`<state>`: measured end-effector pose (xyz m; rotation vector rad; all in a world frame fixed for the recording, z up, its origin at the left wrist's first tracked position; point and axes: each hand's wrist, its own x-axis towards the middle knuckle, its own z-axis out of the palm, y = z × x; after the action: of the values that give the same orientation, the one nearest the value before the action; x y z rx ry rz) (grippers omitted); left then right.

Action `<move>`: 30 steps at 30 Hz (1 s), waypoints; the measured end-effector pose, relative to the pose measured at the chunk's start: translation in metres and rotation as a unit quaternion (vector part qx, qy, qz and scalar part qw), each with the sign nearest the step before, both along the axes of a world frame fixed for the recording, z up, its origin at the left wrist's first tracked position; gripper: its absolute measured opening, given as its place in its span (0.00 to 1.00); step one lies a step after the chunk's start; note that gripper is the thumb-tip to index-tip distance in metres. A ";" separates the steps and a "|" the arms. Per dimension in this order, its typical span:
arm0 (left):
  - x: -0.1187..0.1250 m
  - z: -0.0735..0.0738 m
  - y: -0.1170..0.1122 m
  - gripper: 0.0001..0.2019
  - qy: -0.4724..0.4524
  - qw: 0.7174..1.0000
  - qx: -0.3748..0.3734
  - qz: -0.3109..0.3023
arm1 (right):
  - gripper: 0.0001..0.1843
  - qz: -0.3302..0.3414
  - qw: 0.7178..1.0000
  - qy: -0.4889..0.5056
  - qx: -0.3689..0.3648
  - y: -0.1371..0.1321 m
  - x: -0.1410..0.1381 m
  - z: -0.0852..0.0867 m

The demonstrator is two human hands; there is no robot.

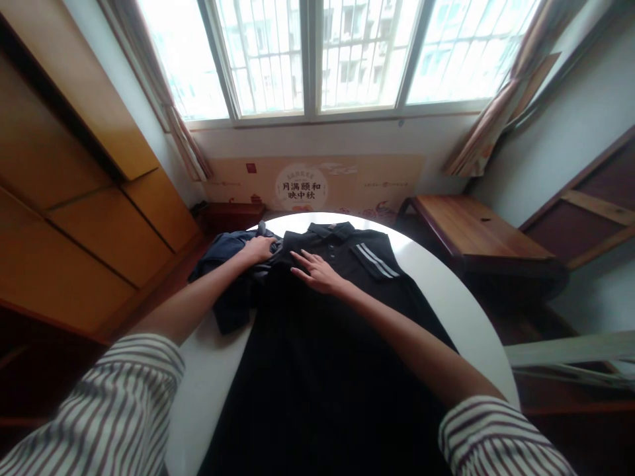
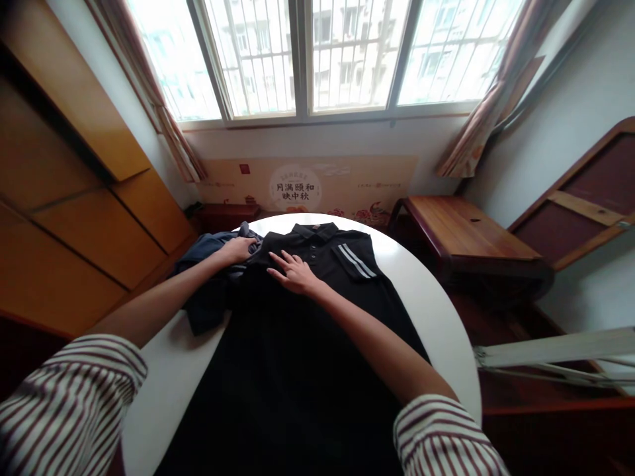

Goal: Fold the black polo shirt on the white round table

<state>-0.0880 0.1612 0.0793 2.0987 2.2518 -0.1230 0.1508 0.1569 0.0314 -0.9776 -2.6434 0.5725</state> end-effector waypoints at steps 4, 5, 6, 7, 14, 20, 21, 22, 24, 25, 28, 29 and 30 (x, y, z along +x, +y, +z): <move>-0.018 -0.001 -0.018 0.28 -0.004 0.998 0.054 0.016 | 0.36 -0.020 0.998 -0.037 -0.051 -0.004 0.000 -0.004; -0.024 -0.001 -0.022 0.28 -0.015 0.997 0.067 0.026 | 0.36 -0.023 0.997 -0.045 -0.059 -0.004 0.001 -0.003; -0.030 0.000 -0.026 0.28 -0.033 0.996 0.079 0.034 | 0.35 -0.025 0.997 -0.047 -0.060 -0.005 0.002 -0.002; -0.038 0.002 -0.029 0.27 -0.055 0.994 0.087 0.039 | 0.35 -0.026 0.997 -0.040 -0.054 -0.006 0.002 -0.001; -0.109 0.024 -0.050 0.30 -0.207 0.956 0.183 0.101 | 0.32 0.032 0.989 0.134 0.046 -0.016 -0.032 0.027; -0.147 -0.005 -0.090 0.40 -0.367 0.899 0.093 0.219 | 0.78 0.072 0.994 0.029 -0.072 -0.023 -0.102 0.046; -0.148 -0.012 -0.096 0.39 -0.386 0.892 0.112 0.208 | 0.83 0.066 0.994 -0.013 -0.084 -0.024 -0.113 0.046; -0.148 -0.019 -0.102 0.38 -0.394 0.887 0.134 0.203 | 0.87 0.057 0.993 -0.051 -0.091 -0.025 -0.124 0.045; -0.148 -0.029 -0.111 0.36 -0.388 0.880 0.175 0.210 | 0.89 0.034 0.990 -0.102 -0.093 -0.028 -0.143 0.041; -0.148 -0.033 -0.115 0.35 -0.386 0.877 0.188 0.216 | 0.88 0.023 0.989 -0.115 -0.091 -0.029 -0.151 0.039; -0.148 -0.040 -0.123 0.31 -0.388 0.866 0.223 0.224 | 0.81 0.002 0.988 -0.118 -0.101 -0.029 -0.164 0.038; -0.147 -0.042 -0.125 0.30 -0.393 0.862 0.231 0.223 | 0.78 0.001 0.987 -0.113 -0.111 -0.028 -0.167 0.039; -0.146 -0.043 -0.126 0.30 -0.400 0.857 0.239 0.221 | 0.76 0.004 0.987 -0.105 -0.121 -0.027 -0.169 0.042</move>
<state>-0.2345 0.0352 0.0365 1.2694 2.2061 1.1961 -0.0179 0.1301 0.0731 -1.1530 -2.8092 0.8514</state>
